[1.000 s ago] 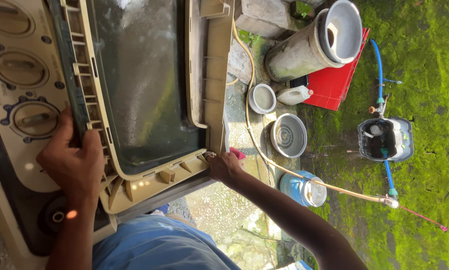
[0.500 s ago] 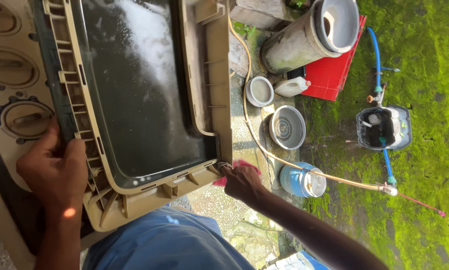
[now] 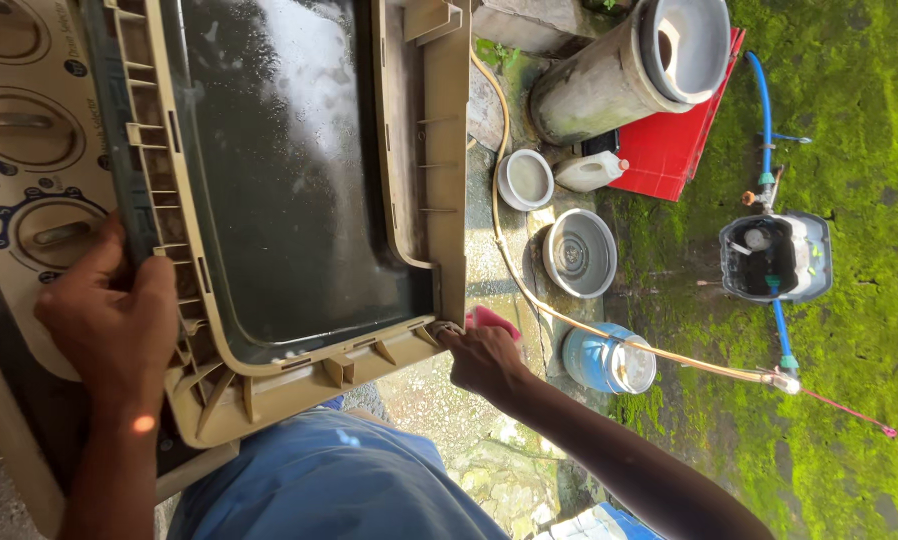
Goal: The person wipes the inside and edges of a washing machine tub using a pink and white cloth, occasionally pouring water from a small metal cup onto the surfaces.
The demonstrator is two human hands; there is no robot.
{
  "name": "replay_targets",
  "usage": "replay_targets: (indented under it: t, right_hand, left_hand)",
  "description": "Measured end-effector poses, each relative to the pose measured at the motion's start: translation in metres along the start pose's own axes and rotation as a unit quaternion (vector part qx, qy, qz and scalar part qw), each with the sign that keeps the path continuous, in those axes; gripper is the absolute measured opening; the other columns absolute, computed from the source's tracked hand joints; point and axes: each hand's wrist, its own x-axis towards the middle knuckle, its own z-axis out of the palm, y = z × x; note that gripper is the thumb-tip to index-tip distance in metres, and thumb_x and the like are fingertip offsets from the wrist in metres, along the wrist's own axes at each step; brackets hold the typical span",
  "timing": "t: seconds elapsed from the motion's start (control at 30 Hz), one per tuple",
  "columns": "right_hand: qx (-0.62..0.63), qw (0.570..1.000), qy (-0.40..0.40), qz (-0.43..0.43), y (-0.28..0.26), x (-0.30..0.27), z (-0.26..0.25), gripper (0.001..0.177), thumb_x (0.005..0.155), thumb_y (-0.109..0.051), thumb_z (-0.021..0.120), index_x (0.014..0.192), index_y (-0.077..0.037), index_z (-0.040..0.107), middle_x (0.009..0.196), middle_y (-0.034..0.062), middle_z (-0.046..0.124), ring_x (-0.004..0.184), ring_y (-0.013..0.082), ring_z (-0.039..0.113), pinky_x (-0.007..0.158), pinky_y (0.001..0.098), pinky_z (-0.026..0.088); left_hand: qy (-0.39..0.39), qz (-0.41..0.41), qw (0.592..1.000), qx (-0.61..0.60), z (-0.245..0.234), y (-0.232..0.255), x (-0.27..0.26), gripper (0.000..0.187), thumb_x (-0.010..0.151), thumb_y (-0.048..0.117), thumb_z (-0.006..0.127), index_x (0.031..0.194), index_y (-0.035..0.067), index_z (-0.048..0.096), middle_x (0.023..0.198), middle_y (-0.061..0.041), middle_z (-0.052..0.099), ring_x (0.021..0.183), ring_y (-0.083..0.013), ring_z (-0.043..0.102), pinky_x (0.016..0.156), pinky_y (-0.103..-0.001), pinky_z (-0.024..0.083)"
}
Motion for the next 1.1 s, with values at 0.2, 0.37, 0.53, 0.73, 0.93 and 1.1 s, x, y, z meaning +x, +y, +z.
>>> replay_targets:
  t: [0.2,0.37,0.53,0.73,0.93,1.1]
  right_hand:
    - [0.009,0.999,-0.029,0.027,-0.003,-0.026,-0.015,0.052,0.071,-0.002,0.059,0.123,-0.011,0.062,0.057,0.0085,0.062,0.044,0.0229,0.059,0.037,0.0409,0.04]
    - [0.002,0.997,-0.074,0.008,0.001,-0.018,-0.006,0.049,0.068,-0.007,0.068,0.116,-0.008,0.062,0.058,0.0058,0.061,0.045,0.0202,0.055,0.039,0.0398,0.037]
    - [-0.04,0.998,-0.042,-0.019,0.001,-0.014,-0.003,0.041,0.074,-0.011,0.072,0.113,-0.003,0.062,0.058,0.0057,0.061,0.044,0.0201,0.056,0.039,0.0395,0.039]
    - [0.027,0.989,-0.139,0.047,-0.015,0.006,-0.02,0.036,0.085,-0.016,0.065,0.12,-0.005,0.06,0.07,0.0152,0.068,0.056,0.0277,0.068,0.052,0.0437,0.057]
    - [0.245,0.942,-0.215,0.077,0.002,0.014,-0.011,0.039,0.089,-0.025,0.061,0.124,-0.009,0.055,0.086,0.0199,0.072,0.065,0.0295,0.073,0.056,0.0385,0.062]
    - [0.402,0.884,-0.218,0.093,0.023,0.016,0.015,0.045,0.094,-0.03,0.065,0.128,-0.006,0.048,0.091,0.0219,0.066,0.074,0.0264,0.066,0.063,0.0379,0.055]
  left_hand:
    - [-0.028,-0.027,0.999,0.022,0.0,-0.001,0.001,0.042,0.091,-0.004,0.061,0.13,0.002,0.075,0.07,-0.006,0.065,0.057,-0.0095,0.053,0.053,-0.027,0.039]
    - [-0.03,0.014,0.997,0.064,0.002,-0.007,0.003,0.039,0.093,-0.002,0.063,0.13,0.001,0.075,0.066,-0.008,0.062,0.053,-0.0119,0.054,0.051,-0.028,0.039]
    - [-0.035,0.019,0.996,0.074,-0.001,-0.012,0.003,0.042,0.092,-0.002,0.061,0.131,0.002,0.075,0.066,-0.007,0.063,0.052,-0.0125,0.054,0.051,-0.029,0.04]
    - [-0.013,0.08,0.994,0.078,0.002,-0.016,0.001,0.043,0.092,-0.004,0.061,0.132,0.0,0.075,0.072,-0.008,0.064,0.056,-0.0123,0.057,0.056,-0.028,0.043]
    - [-0.02,0.057,0.996,0.07,0.002,-0.013,0.003,0.044,0.092,-0.006,0.059,0.133,-0.001,0.074,0.069,-0.007,0.063,0.054,-0.0107,0.056,0.053,-0.027,0.04]
    - [-0.028,0.061,0.994,0.082,0.002,-0.019,0.002,0.041,0.093,-0.007,0.059,0.131,-0.003,0.074,0.069,-0.006,0.063,0.052,-0.0104,0.052,0.051,-0.026,0.039]
